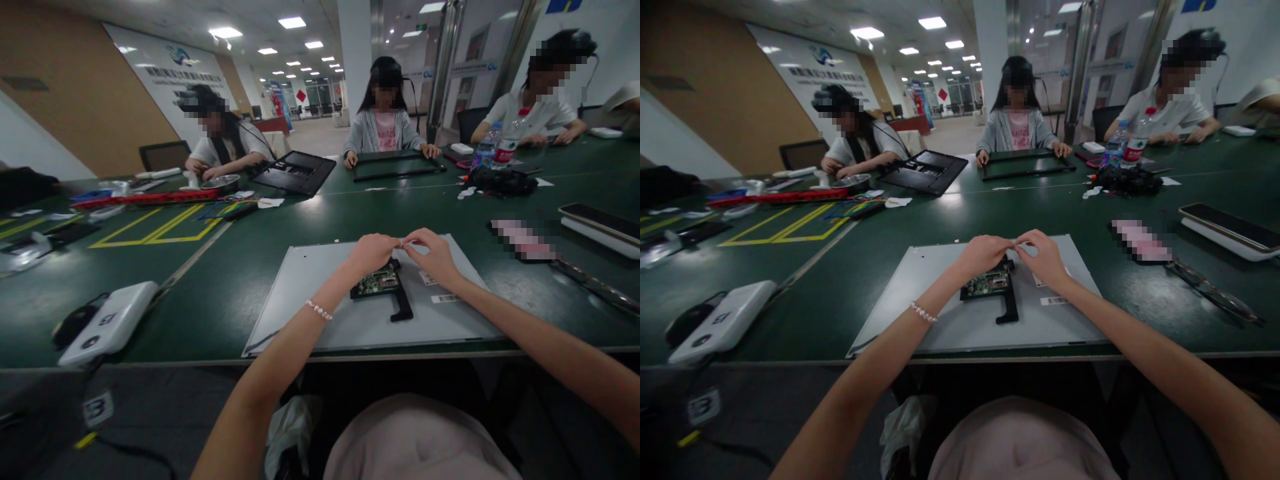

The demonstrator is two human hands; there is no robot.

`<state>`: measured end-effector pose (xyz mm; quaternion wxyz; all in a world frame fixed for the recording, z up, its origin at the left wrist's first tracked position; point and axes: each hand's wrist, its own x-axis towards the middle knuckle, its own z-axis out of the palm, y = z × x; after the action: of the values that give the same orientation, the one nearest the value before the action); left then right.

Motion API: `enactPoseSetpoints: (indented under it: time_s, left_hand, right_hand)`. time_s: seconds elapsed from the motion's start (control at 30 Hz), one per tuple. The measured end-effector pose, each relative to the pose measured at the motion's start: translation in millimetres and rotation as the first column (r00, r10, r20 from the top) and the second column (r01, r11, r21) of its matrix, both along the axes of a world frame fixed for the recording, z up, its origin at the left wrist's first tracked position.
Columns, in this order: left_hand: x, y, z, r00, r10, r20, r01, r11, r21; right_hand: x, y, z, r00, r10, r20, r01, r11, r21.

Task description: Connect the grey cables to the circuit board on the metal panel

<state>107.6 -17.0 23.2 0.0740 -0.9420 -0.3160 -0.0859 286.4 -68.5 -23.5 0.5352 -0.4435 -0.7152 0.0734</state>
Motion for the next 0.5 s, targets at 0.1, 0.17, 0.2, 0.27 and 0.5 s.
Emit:
enactPoseSetpoints:
  time_s: [0.1,0.17,0.2,0.27,0.5]
  left_hand:
    - [-2.9,1.4,-3.8,0.999,0.003,0.038,-0.003,1.000,-0.008]
    - [-3.8,2.5,-4.4,0.998,0.001,0.061,-0.001,1.000,-0.007]
    - [-4.0,2.9,-4.5,0.998,0.003,0.063,-0.003,1.000,-0.007]
    - [-4.4,2.9,-5.1,0.999,0.010,0.046,-0.010,1.000,-0.004]
    - [-10.6,2.5,0.1,0.999,0.039,-0.016,-0.039,0.999,0.003]
  right_hand:
    - [-1.3,1.3,-2.2,0.999,0.028,0.021,-0.028,0.999,-0.015]
    - [-2.3,2.0,-4.1,0.999,0.045,0.014,-0.045,0.999,-0.023]
    - [-2.4,2.4,-5.2,0.999,0.049,0.016,-0.048,0.998,-0.026]
    - [-2.0,3.2,-7.0,0.999,0.043,0.027,-0.042,0.999,-0.030]
    - [0.5,3.3,-7.8,1.000,0.021,0.017,-0.020,0.998,-0.064]
